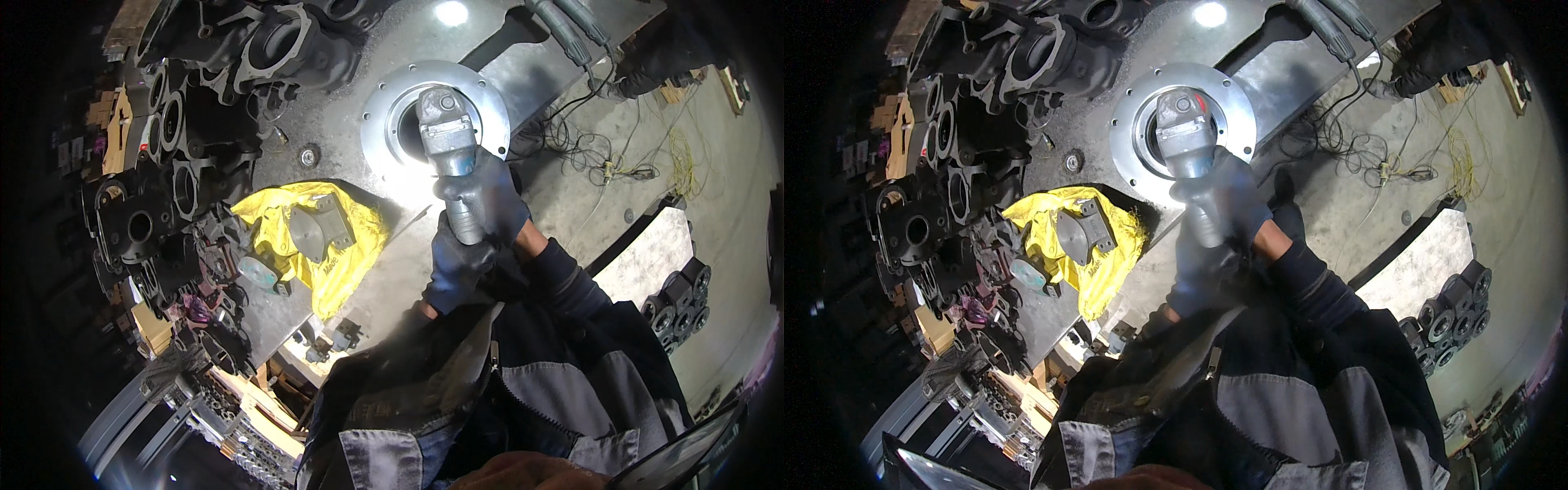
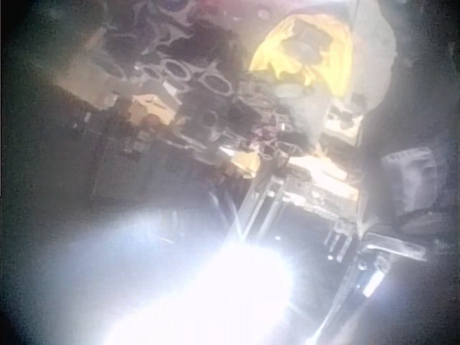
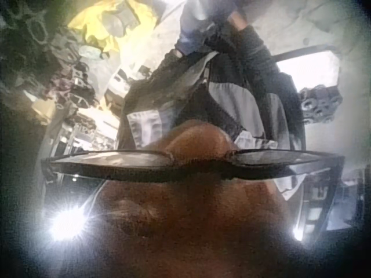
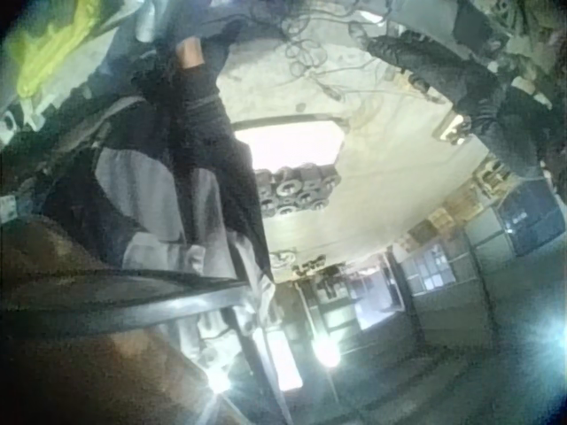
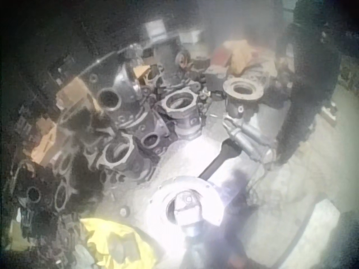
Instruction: The person walks to a metal rack, picks up a metal part, and places it on a workbench. They then use an angle grinder to grind the surface of the metal part for an extended period.
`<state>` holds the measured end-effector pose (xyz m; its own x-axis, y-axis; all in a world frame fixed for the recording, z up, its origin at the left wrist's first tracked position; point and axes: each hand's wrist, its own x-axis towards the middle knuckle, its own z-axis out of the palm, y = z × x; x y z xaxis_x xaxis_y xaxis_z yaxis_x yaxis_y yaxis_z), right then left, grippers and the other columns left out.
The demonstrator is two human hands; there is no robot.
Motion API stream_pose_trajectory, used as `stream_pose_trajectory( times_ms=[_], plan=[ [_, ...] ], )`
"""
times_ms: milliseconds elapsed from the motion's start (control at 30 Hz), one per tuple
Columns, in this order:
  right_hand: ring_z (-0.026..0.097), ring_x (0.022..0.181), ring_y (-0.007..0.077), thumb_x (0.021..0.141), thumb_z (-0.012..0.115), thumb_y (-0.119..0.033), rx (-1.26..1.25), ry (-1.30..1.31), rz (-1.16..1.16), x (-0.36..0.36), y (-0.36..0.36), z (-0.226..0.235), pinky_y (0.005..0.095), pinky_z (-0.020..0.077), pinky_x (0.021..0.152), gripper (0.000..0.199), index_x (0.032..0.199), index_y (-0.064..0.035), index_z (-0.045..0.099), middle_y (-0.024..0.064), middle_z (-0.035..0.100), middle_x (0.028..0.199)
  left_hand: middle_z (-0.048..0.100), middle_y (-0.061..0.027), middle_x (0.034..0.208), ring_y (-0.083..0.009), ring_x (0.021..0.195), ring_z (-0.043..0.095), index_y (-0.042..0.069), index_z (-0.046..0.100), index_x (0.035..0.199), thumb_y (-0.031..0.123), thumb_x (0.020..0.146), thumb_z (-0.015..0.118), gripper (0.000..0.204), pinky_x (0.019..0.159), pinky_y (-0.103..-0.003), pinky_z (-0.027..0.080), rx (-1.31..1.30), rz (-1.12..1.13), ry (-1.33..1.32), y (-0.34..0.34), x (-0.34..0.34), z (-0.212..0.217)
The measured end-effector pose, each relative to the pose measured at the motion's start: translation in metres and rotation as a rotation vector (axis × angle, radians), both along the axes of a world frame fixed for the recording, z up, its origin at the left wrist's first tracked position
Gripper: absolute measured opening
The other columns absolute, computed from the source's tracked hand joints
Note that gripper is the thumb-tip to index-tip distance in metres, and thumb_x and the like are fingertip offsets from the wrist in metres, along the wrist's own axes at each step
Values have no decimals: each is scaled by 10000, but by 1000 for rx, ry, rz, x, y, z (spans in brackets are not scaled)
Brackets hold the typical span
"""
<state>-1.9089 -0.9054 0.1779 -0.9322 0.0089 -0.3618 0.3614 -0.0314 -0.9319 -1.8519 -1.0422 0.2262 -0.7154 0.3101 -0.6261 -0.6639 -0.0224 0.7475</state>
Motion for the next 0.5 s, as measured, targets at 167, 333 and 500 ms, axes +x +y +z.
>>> stream_pose_trajectory(
  times_ms=[167,333,500],
  plan=[
    [639,844,120,779,828,-101,-29,25,-43,5,-5,2,295,533,741,405,1126,-4,644,40,682,976,683,-118,998,-193,825,689,-30,496,1247,130,744,792,605,677,-320,572,-166,91,243,9,11,-38],
    [643,841,126,774,825,-98,-41,11,-34,4,-5,-2,296,537,731,430,1152,-3,641,48,684,993,682,-123,984,-191,801,687,-27,493,1258,112,719,783,628,660,-321,572,-147,118,326,6,17,-42],
    [640,827,128,766,822,-95,35,171,6,5,-5,-6,295,536,721,417,1135,-5,649,49,680,982,676,-136,952,-187,742,681,-36,488,1254,107,705,776,636,605,-320,563,-134,78,162,4,12,-25]
  ],
)
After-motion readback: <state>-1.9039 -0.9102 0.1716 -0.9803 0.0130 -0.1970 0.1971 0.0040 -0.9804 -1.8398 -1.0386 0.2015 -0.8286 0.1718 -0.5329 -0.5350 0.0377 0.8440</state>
